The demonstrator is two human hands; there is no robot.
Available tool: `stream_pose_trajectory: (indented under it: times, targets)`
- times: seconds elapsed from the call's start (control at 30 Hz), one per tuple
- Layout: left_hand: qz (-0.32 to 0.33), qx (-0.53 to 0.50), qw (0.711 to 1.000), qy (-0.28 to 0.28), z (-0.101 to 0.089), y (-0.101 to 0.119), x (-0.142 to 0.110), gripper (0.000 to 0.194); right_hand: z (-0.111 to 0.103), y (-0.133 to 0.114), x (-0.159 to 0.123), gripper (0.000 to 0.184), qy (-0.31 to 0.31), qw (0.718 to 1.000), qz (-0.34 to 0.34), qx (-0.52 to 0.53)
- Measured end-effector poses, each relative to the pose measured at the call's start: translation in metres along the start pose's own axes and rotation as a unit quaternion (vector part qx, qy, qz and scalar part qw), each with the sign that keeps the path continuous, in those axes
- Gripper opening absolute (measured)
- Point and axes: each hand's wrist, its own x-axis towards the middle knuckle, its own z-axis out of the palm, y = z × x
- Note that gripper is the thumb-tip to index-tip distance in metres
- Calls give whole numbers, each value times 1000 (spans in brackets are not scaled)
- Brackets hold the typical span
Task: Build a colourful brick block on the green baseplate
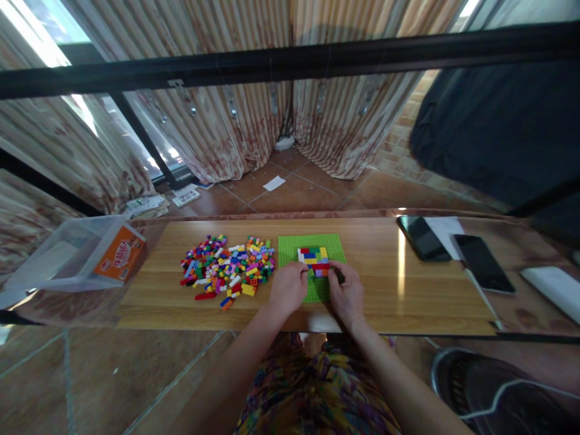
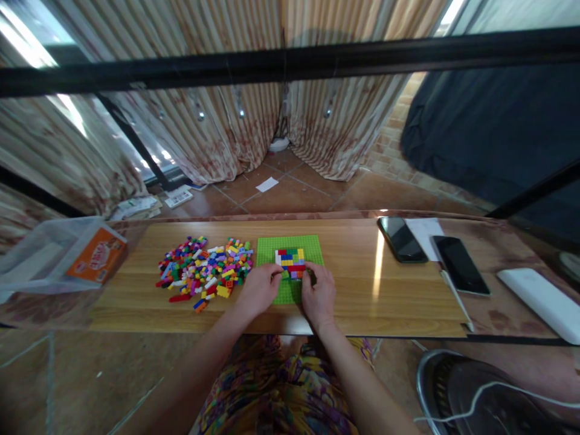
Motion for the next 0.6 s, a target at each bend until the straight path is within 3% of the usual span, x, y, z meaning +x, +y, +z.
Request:
stream_pose_trajectory:
  times: [0.4, 0.6]
  targets:
    - [44, 102, 993, -28, -3, 8, 7, 27, 0, -1, 1, 25, -7, 1000, -1, 4]
    - [57, 92, 994, -9, -1, 4, 3, 31, 0, -2, 1, 23, -2, 1000, -13, 1]
